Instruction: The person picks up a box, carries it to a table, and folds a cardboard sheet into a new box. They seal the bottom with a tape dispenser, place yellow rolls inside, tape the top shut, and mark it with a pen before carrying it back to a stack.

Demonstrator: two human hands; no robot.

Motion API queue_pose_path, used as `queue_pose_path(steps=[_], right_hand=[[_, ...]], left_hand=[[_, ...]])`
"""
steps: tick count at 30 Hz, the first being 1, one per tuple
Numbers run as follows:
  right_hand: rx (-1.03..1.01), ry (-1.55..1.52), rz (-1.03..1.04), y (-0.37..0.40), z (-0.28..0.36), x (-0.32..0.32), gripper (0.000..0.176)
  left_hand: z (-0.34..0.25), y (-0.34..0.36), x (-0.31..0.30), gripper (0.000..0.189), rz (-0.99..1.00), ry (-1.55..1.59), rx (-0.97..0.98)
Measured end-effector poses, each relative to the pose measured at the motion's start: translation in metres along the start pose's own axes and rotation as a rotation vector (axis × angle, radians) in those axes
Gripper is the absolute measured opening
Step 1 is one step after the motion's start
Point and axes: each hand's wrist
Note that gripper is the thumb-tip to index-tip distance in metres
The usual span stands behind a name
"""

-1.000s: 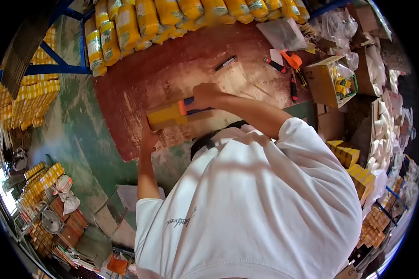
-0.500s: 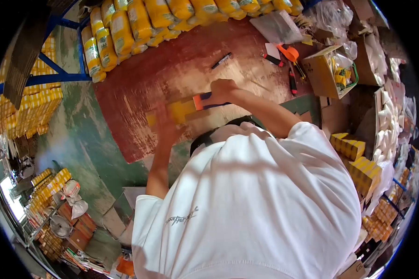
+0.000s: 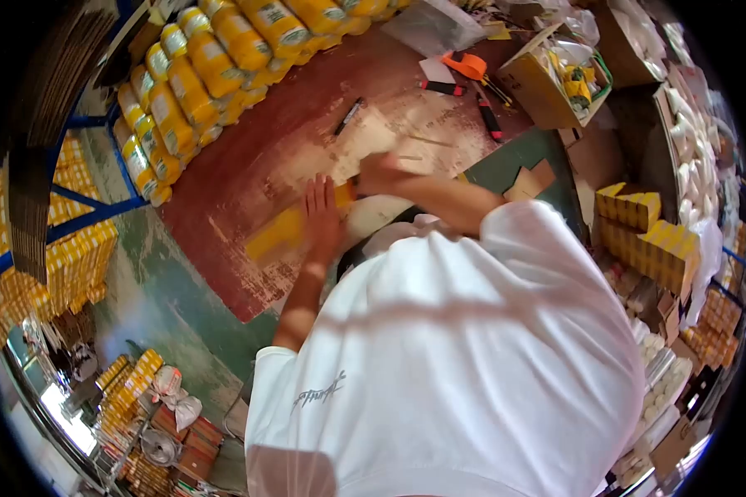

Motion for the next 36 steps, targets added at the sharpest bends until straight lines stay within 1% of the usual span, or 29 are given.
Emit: queue_pose_path(steps=[1, 2, 3, 4, 5, 7, 9, 10, 11, 12, 14, 15, 18, 21, 24, 26, 27, 28, 29, 31, 32, 33, 35, 36], right_hand=[[0.071, 0.074, -0.002, -0.021, 0.02, 0.038, 0.048], [-0.003, 0.025, 0.113, -0.019, 0.036, 0.03, 0.036], [-0.063, 0.447, 0.014, -0.045, 0.044, 0.088, 0.032], [-0.07, 0.484, 0.023, -0.05, 0.032, 0.111, 0.033], [-0.074, 0.512, 0.03, -0.05, 0.021, 0.12, 0.034], [-0.002, 0.244, 0.067, -0.044, 0.003, 0.092, 0.035], [0.04, 0.021, 0.109, -0.033, -0.023, 0.084, 0.036], [0.055, -0.083, 0.115, -0.038, -0.037, 0.084, 0.035], [0.07, -0.187, 0.116, -0.042, -0.053, 0.083, 0.036], [-0.055, -0.208, -0.034, -0.047, -0.071, 0.1, 0.03], [0.061, -0.248, -0.154, -0.05, -0.089, 0.111, 0.028], [0.118, -0.268, -0.213, -0.05, -0.097, 0.112, 0.028], [-0.071, 0.015, -0.46, -0.041, -0.115, 0.117, 0.028], [-0.035, 0.161, -0.31, -0.035, -0.114, 0.105, 0.04], [-0.025, 0.152, -0.478, -0.008, -0.095, 0.072, 0.042], [-0.036, -0.264, -0.234, -0.015, -0.088, 0.087, 0.047], [-0.035, -0.464, -0.105, -0.019, -0.083, 0.093, 0.05], [0.095, -0.67, 0.177, -0.027, -0.069, 0.09, 0.059], [0.274, -0.814, 0.44, -0.035, -0.053, 0.084, 0.068], [0.711, -1.3, 0.773, -0.021, -0.01, 0.054, 0.077], [0.772, -1.336, 0.788, -0.022, 0.012, 0.043, 0.078], [0.838, -1.367, 0.806, -0.021, 0.034, 0.035, 0.078], [0.769, -1.483, 0.773, -0.015, 0.061, 0.027, 0.077], [0.623, -1.575, 0.713, -0.01, 0.072, 0.025, 0.075]], left_hand=[[-0.001, -0.002, 0.004, 0.069, -0.049, 0.0, -0.011], [-0.004, -0.004, 0.0, 0.062, -0.063, 0.019, 0.011], [-0.006, -0.003, -0.011, 0.056, -0.072, 0.035, 0.025], [-0.006, -0.005, -0.017, 0.051, -0.086, 0.046, 0.041], [-0.002, -0.006, -0.016, 0.057, 0.002, -0.039, 0.128], [0.006, -0.017, -0.007, 0.071, 0.159, -0.21, 0.282], [-0.005, -0.016, 0.003, 0.062, 0.15, 0.08, -0.011], [-0.011, -0.016, 0.021, 0.058, 0.145, 0.293, -0.228], [-0.016, -0.016, 0.037, 0.054, 0.096, 0.507, -0.444], [-0.026, -0.013, 0.082, 0.05, 0.038, 0.799, -0.726], [-0.043, -0.015, 0.111, 0.046, 0.159, 0.837, -0.767], [-0.051, -0.014, 0.114, 0.045, 0.326, 0.579, -0.528], [-0.064, 0.001, 0.115, 0.041, 0.772, -0.212, 0.191], [-0.061, -0.009, 0.059, 0.029, 0.252, 0.59, 0.168], [-0.022, 0.037, 0.012, 0.026, 0.038, 0.501, -0.162], [0.035, 0.073, -0.016, 0.024, -0.401, 0.094, -0.205], [0.069, 0.081, -0.029, 0.026, -0.476, 0.28, -0.455], [0.104, 0.09, -0.039, 0.028, -0.484, 0.266, -0.702], [0.133, 0.096, -0.044, 0.031, -0.491, 0.253, -0.948], [0.176, 0.11, -0.035, 0.039, -0.233, 0.724, -1.452], [0.188, 0.113, -0.029, 0.043, -0.08, 0.973, -1.681], [0.184, 0.108, -0.034, 0.052, 0.004, 1.157, -1.738], [0.169, 0.093, -0.054, 0.071, 0.175, 1.544, -1.82], [0.178, 0.102, -0.039, 0.068, 0.167, 1.625, -1.773]])
Point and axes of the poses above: each hand's wrist, its own y-axis away from the middle knuckle, its own x-axis out of the palm, z = x × y, and after that the axes turned 10 degrees about -z, right-handed
